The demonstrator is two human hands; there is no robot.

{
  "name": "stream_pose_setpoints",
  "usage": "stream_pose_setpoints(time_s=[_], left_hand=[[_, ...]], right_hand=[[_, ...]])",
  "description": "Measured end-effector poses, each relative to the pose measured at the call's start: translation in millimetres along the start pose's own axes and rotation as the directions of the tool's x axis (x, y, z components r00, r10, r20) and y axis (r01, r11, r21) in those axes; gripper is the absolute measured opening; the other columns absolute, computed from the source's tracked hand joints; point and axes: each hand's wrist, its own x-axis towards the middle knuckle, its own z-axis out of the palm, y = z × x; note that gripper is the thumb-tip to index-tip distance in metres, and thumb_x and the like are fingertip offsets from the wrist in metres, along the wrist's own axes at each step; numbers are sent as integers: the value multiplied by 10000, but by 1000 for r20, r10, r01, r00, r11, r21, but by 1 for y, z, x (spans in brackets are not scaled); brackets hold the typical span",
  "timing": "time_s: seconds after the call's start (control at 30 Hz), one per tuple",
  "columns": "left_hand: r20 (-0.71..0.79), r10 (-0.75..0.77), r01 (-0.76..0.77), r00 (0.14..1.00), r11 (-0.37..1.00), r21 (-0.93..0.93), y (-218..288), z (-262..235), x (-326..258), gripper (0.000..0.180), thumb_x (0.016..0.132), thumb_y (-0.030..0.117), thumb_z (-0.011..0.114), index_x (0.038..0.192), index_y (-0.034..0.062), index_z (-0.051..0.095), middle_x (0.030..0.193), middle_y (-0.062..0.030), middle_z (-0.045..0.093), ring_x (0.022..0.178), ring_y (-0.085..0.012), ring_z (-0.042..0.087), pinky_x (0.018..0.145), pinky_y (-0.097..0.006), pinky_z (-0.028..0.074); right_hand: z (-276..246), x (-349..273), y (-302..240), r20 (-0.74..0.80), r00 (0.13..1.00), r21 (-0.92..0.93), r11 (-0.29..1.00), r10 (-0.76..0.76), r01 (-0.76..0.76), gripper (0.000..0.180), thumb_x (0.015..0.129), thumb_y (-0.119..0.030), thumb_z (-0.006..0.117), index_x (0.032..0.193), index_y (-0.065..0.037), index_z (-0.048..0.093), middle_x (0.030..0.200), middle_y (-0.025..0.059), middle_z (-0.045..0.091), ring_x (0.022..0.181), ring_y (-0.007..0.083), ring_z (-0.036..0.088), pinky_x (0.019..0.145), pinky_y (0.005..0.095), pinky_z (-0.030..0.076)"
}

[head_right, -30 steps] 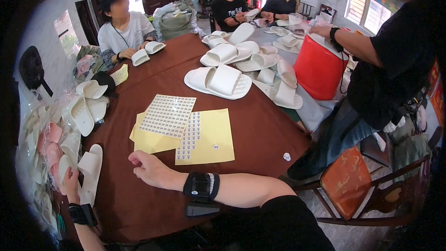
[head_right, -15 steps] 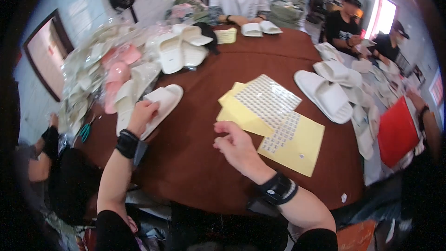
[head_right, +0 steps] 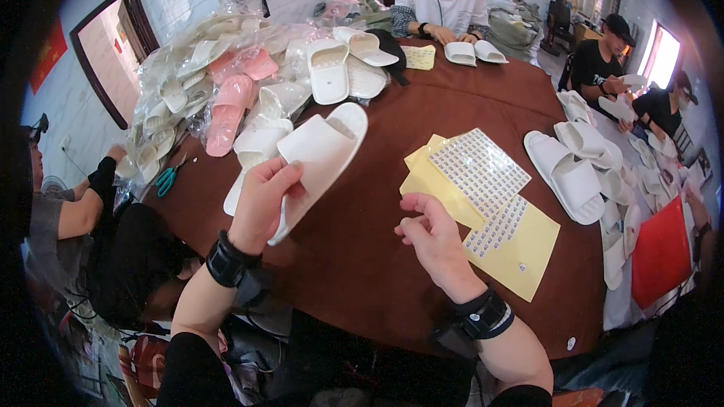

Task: Apply size labels to the insoles of white and pink slippers.

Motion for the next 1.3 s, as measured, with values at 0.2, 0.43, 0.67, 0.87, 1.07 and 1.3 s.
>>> stream_pose_setpoints(time_s=[0.2, 0.43, 0.67, 0.87, 1.07, 1.3], left_hand=[[145, -24, 32, 989, 998, -52, -2, 39, -40, 166, 976, 147, 629, 989, -8, 686, 858, -11, 666, 766, -70, 597, 732, -233, 487], [334, -124, 36, 934, 965, 258, -27, 54, -45, 209, 979, 185, 632, 960, -14, 689, 832, -10, 666, 764, -57, 582, 703, -237, 487], [294, 178, -308, 939, 815, 491, -27, -5, -17, 152, 939, 122, 651, 1014, -3, 693, 868, -32, 685, 825, -104, 627, 743, -271, 514], [88, 143, -107, 986, 126, 986, -40, -114, 44, 384, 882, 355, 652, 1152, 82, 658, 1157, -183, 649, 1040, -392, 628, 912, -526, 478], [214, 32, -216, 976, 234, 948, -43, -113, 15, 494, 839, 309, 734, 1253, 61, 627, 1105, -177, 607, 1081, -363, 563, 957, -425, 457], [336, 82, -344, 938, 316, 884, -45, -37, -48, 595, 757, 232, 816, 1281, 54, 596, 1067, -137, 544, 1054, -328, 511, 937, -417, 425]], right_hand=[[-6, 3, -5, -109, 983, 237, 957, -148, 170, 438, 1058, -252, 500, 1400, 17, 459, 1237, 113, 599, 912, 138, 622, 770, 280, 512], [-12, 7, -1, -99, 994, 150, 986, -55, 70, 471, 1004, -126, 528, 1440, 17, 423, 1175, 108, 630, 878, 120, 609, 686, 258, 516], [-21, 14, 2, -60, 997, 173, 984, 49, -37, 500, 934, -48, 515, 1425, 21, 445, 1104, 104, 653, 834, 128, 617, 621, 257, 512], [-26, 16, -5, -79, 993, 203, 977, 84, -66, 484, 889, -59, 549, 1367, 13, 514, 1020, 79, 663, 750, 100, 594, 574, 227, 482], [-38, 21, -8, -109, 990, 188, 980, 87, -65, 472, 899, -50, 551, 1366, 19, 551, 928, 58, 663, 658, 92, 568, 561, 228, 470], [-55, 29, -7, -180, 983, 45, 998, 42, -34, 398, 947, -119, 549, 1323, 12, 559, 980, 66, 677, 792, 115, 627, 647, 261, 495]])
